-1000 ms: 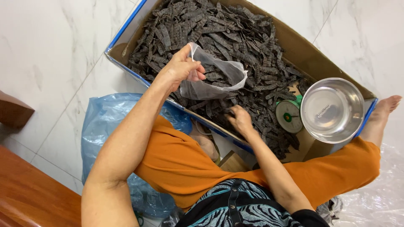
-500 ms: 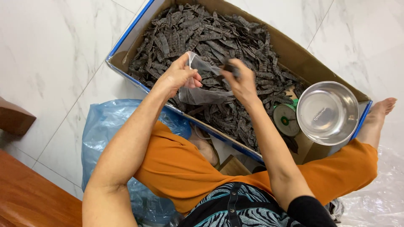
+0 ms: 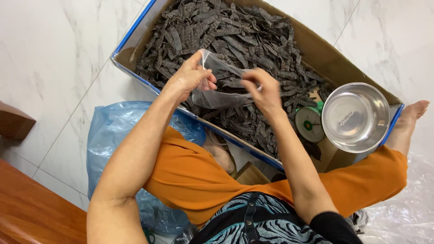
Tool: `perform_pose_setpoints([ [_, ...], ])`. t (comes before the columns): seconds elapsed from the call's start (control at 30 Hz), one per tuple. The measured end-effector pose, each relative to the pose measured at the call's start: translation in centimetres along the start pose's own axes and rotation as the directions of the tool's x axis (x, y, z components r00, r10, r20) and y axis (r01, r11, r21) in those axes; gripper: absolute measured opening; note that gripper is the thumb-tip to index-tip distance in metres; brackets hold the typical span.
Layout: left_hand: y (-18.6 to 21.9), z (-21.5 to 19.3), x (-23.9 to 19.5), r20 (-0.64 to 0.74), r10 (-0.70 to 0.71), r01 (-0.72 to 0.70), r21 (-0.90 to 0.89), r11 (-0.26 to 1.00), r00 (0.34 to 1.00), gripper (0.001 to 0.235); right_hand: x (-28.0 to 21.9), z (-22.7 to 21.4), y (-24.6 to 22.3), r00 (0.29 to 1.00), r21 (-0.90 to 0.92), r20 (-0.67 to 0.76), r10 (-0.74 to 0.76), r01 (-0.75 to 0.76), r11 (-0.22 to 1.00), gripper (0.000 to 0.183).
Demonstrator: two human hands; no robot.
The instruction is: The person sits on the floor and packs dark dried fish from a large cardboard box into a small plastic bag. They use both hands to scoop and place the fish into the bag, then tie the bag closed.
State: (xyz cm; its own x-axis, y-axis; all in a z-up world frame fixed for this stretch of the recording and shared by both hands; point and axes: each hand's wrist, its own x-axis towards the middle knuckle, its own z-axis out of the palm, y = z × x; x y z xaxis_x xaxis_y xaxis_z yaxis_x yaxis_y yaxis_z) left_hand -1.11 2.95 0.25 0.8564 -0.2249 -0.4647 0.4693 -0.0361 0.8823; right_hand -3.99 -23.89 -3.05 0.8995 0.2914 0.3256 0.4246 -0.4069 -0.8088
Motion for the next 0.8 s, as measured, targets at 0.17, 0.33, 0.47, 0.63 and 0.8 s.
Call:
perform_pose_setpoints([
  [0.17,0.5,0.2,-0.1,-0.013,-0.008,0.009,0.025,1.000,1.000,0.076,-9.3,0.7,7.0,0.956,-0.043,-0.038,0.292,-0.294,0.955,0.007],
  [0.33,0.6,0.6,0.2,-0.013,-0.016,0.016,0.032,0.999,1.000,0.077,-12.0,5.3,12.2,0.941,-0.175,0.073,0.330,-0.314,0.933,0.022],
  [0.47,0.0,-0.1,0.6,-0.011,0.002,-0.003,-0.002,1.000,1.000,0.078,-10.5,8.2,12.2,0.914,-0.325,0.058,0.403,-0.364,0.873,0.036],
  [0.63,-0.3,-0.8,0.5,-0.012,-0.015,0.015,-0.028,1.000,1.000,0.080,-11.6,7.7,12.9,0.894,-0.454,0.161,0.419,-0.310,0.835,0.032],
  [0.8,0.1,-0.5,0.1,-0.010,-0.019,0.019,-0.003,1.000,1.000,0.079,-15.9,2.5,14.1,0.851,-0.579,0.188,0.491,-0.307,0.755,0.029],
])
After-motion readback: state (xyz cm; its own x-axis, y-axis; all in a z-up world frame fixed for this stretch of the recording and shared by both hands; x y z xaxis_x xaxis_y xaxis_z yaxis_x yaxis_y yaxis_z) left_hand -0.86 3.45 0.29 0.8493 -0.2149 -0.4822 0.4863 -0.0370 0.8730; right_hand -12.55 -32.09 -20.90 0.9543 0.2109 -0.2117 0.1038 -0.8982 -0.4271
